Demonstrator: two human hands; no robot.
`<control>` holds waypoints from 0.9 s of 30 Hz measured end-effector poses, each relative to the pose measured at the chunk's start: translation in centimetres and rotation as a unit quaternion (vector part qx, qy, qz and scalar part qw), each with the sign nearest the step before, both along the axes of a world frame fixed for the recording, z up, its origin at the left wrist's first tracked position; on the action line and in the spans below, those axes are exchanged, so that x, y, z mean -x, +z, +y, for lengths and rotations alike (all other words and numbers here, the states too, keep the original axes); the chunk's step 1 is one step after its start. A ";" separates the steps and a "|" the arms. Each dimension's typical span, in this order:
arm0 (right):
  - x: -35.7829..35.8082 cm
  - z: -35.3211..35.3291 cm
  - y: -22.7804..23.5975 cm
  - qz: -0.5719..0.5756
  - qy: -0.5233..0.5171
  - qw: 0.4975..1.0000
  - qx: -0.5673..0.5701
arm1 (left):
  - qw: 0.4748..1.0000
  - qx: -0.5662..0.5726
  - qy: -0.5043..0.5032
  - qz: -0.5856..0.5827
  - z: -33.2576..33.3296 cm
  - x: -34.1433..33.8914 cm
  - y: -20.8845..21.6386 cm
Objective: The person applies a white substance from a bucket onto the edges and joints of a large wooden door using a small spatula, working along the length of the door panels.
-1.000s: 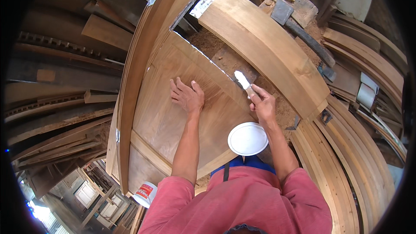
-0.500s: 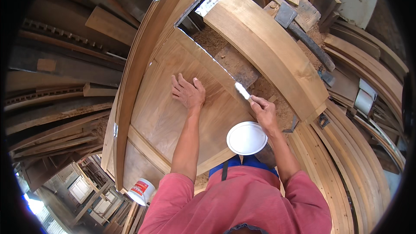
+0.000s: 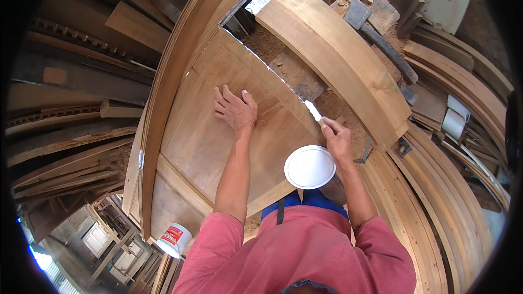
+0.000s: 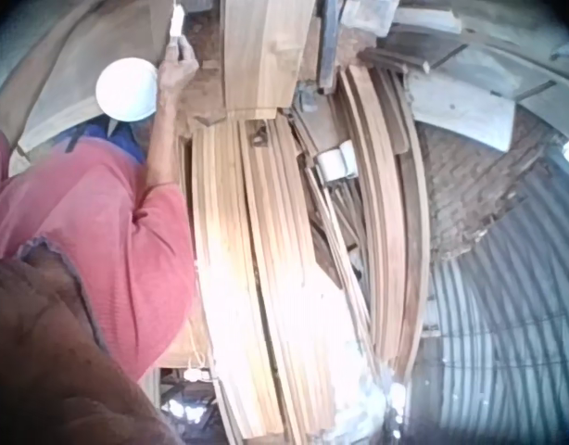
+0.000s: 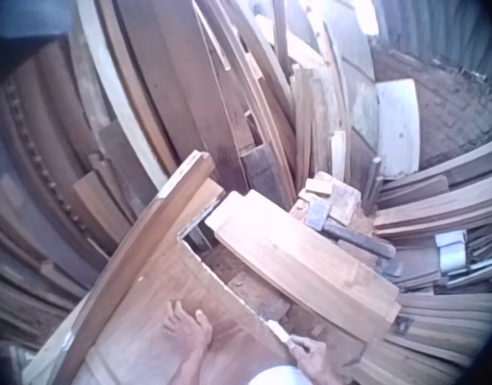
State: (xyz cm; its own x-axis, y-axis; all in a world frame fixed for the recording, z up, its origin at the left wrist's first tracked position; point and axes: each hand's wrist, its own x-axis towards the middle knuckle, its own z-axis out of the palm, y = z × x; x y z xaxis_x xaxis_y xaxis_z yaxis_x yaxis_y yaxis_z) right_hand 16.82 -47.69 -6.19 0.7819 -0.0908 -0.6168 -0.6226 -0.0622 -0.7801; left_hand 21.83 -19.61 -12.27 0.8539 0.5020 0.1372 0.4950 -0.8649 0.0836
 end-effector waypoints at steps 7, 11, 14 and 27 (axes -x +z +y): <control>1.8 0.2 1.6 0.076 0.003 0.997 0.028 | 0.994 0.009 0.054 0.097 1.0 2.1 2.1; 3.3 -0.8 2.6 0.037 0.092 0.995 -0.021 | 0.996 0.070 0.018 0.047 0.1 0.9 2.2; 3.6 0.6 3.8 -0.018 0.064 0.994 -0.083 | 0.993 0.116 -0.019 -0.009 2.3 2.8 2.4; 5.3 7.5 6.7 -0.072 0.209 0.970 -0.101 | 0.517 0.682 0.517 -0.020 1.0 49.5 6.8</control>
State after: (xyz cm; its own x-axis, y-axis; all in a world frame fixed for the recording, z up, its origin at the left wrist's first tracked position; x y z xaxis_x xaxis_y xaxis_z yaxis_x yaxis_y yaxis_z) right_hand 11.50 -40.14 0.48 0.8034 0.3646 -0.4707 -0.4595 -0.1230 -0.8796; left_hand -27.69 -18.57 -5.48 0.0426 0.3396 -0.9396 0.6080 0.7375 0.2941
